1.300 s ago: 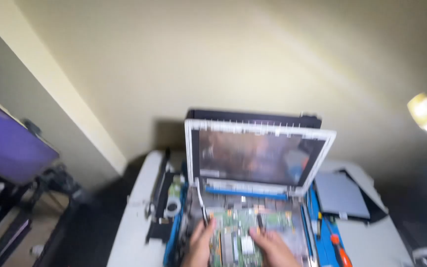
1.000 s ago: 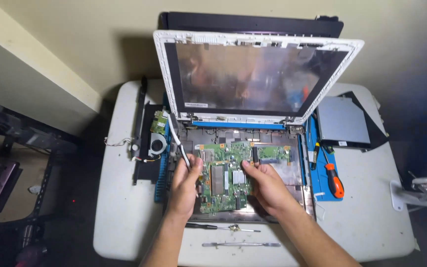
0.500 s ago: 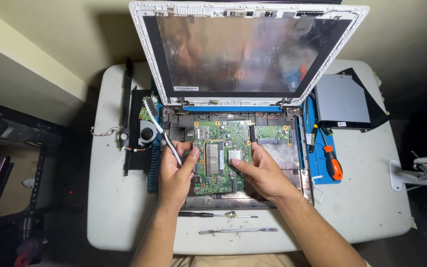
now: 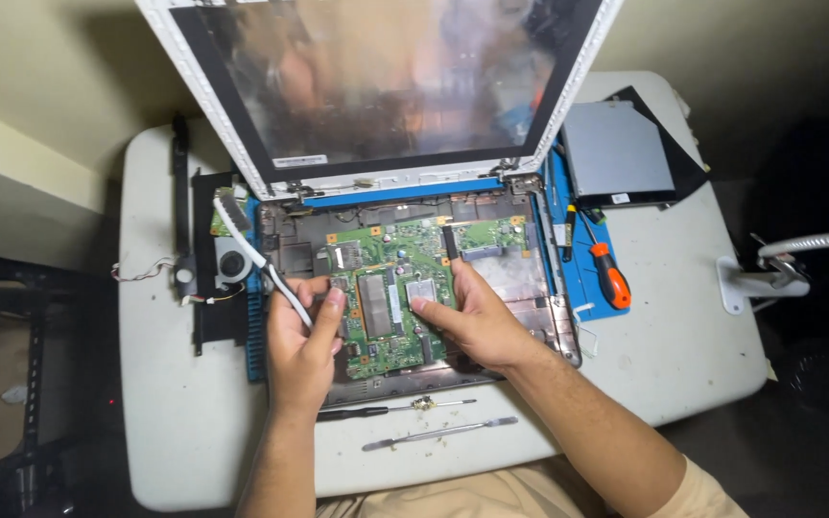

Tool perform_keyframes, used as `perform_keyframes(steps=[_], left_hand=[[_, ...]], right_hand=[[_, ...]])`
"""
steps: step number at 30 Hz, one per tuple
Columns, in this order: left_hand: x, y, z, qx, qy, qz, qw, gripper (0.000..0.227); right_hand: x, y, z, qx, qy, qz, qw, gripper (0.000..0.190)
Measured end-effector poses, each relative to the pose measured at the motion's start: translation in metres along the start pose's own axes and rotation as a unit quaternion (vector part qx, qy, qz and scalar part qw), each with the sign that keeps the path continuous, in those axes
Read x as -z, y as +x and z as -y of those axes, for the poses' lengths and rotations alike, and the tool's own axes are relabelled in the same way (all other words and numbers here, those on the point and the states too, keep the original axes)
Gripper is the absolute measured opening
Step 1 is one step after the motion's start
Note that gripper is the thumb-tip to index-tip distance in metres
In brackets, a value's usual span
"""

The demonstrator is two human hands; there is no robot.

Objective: The person cleans a laptop motherboard using a toothbrush and a screwdriver. They remove a small metal component from the board, brush the surface, and then place the component back onto the motherboard.

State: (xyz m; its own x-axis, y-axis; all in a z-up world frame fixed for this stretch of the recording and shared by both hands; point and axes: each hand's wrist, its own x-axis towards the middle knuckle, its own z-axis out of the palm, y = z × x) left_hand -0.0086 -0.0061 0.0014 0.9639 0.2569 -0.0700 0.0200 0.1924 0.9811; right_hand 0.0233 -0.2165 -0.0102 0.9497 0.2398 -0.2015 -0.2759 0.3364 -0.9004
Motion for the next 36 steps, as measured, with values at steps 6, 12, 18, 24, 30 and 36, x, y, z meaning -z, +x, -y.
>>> perform_keyframes(steps=[6,12,18,24,30,36], left_hand=[[0.003,-0.004,0.001,-0.028,0.052,-0.006,0.998,0.025],[0.005,-0.007,-0.002,-0.061,0.091,0.004,0.994,0.023],[0.013,-0.019,-0.004,-0.069,0.146,-0.019,0.987,0.030],[0.024,-0.048,-0.035,-0.223,0.401,0.020,0.888,0.035],[0.036,-0.068,-0.038,-0.334,0.484,0.009,0.809,0.026],[0.030,-0.070,-0.040,-0.309,0.469,-0.004,0.827,0.029]], right_hand=[[-0.006,-0.005,0.012,0.007,0.011,0.004,1.000,0.035],[-0.009,0.002,0.005,0.041,0.022,0.021,0.999,0.038],[-0.008,0.010,0.014,-0.141,-0.073,-0.028,0.987,0.112],[-0.010,0.007,0.021,-0.142,-0.154,-0.059,0.976,0.114],[-0.011,0.002,0.018,-0.150,-0.028,-0.042,0.987,0.076],[0.003,0.001,0.002,-0.067,-0.001,-0.012,0.998,0.031]])
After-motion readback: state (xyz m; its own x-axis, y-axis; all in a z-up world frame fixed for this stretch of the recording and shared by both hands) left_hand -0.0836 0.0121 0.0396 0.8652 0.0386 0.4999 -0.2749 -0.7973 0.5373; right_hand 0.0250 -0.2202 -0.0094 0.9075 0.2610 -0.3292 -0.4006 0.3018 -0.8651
